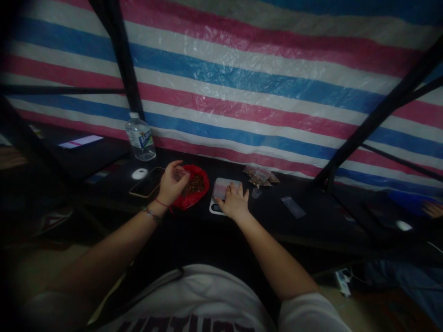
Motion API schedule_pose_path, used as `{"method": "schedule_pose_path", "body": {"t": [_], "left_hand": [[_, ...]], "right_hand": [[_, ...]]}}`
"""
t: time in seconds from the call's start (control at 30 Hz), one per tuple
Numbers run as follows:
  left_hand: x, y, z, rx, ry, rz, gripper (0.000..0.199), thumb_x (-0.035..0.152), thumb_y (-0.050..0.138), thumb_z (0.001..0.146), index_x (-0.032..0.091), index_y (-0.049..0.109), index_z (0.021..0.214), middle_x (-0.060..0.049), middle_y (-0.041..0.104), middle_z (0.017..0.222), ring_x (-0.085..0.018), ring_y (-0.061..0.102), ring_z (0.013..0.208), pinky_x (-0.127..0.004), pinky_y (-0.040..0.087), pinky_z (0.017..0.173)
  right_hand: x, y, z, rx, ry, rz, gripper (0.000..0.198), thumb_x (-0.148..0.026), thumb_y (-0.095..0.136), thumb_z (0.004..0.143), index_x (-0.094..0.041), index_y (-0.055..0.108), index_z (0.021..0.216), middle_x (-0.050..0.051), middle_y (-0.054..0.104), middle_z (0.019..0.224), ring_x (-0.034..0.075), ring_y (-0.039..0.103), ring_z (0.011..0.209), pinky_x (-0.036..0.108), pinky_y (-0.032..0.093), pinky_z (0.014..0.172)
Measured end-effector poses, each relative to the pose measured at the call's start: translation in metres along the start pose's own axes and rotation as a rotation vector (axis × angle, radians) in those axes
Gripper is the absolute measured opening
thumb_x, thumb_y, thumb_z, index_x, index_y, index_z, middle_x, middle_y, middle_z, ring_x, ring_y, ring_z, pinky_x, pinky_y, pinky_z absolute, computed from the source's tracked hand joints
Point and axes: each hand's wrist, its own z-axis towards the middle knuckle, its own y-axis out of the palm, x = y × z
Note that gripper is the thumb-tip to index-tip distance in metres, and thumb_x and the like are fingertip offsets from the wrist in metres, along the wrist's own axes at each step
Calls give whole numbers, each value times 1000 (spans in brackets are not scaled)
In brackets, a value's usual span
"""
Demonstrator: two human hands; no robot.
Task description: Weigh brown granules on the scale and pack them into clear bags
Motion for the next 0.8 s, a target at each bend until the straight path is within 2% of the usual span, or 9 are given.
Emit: {"method": "schedule_pose_path", "body": {"t": [0.13,0.23,0.37,0.43,0.5,0.57,0.67,0.73,0.8], "left_hand": [[-2,-5,3,24,-14,4,45,26,60,75,17,47,117,-1,59,85,-14,61,74,-27,51,72],[-5,-10,8,85,-17,16,45,25,60,75,17,47,117,-1,59,84,-13,60,73,-27,50,71],[-13,-13,13,127,-24,33,46,26,60,75,17,46,117,-1,58,84,-13,59,73,-27,50,71],[-15,-11,12,111,-30,29,47,27,60,74,17,46,118,-1,58,85,-13,60,73,-27,50,72],[-15,-6,8,71,-35,25,49,28,61,74,17,45,119,-1,59,86,-14,61,75,-28,50,73],[-13,-1,2,14,-43,27,52,28,63,73,17,44,121,-2,60,86,-15,61,76,-29,51,73],[-9,9,-7,-88,-56,36,54,28,63,73,17,43,122,-3,61,89,-17,62,79,-32,51,76],[-7,16,-14,-138,-51,44,53,28,63,73,18,43,122,-4,61,92,-18,62,83,-33,51,79],[-6,23,-21,-181,-38,46,54,26,63,72,17,43,122,-6,60,96,-18,62,85,-34,50,80]], "right_hand": [[-43,-1,3,65,-111,40,80,-69,25,84,-17,29,145,11,14,155,41,-5,139,66,0,104],[-73,-9,3,167,-222,73,73,-64,34,85,-20,31,144,10,18,154,42,2,139,66,5,105],[-93,-32,18,303,-295,83,44,-38,33,93,-19,52,128,14,51,133,35,37,126,54,28,101],[-95,-42,31,251,-337,58,37,-31,34,93,-18,65,109,14,64,110,30,51,110,47,36,94],[-93,-48,43,205,-340,62,34,-32,38,92,-17,69,98,15,67,97,28,55,100,41,39,89],[-87,-49,51,223,-345,162,32,-30,41,92,-18,66,107,13,67,102,25,57,100,36,41,89],[-74,-49,48,295,-406,460,37,-21,37,92,-20,53,125,9,61,118,17,56,106,27,40,91],[-64,-49,38,291,-443,641,36,-24,34,93,-19,53,123,7,60,120,15,55,106,24,40,90],[-56,-49,25,201,-497,740,32,-30,37,94,-19,58,114,5,63,113,14,57,100,23,42,85]]}}
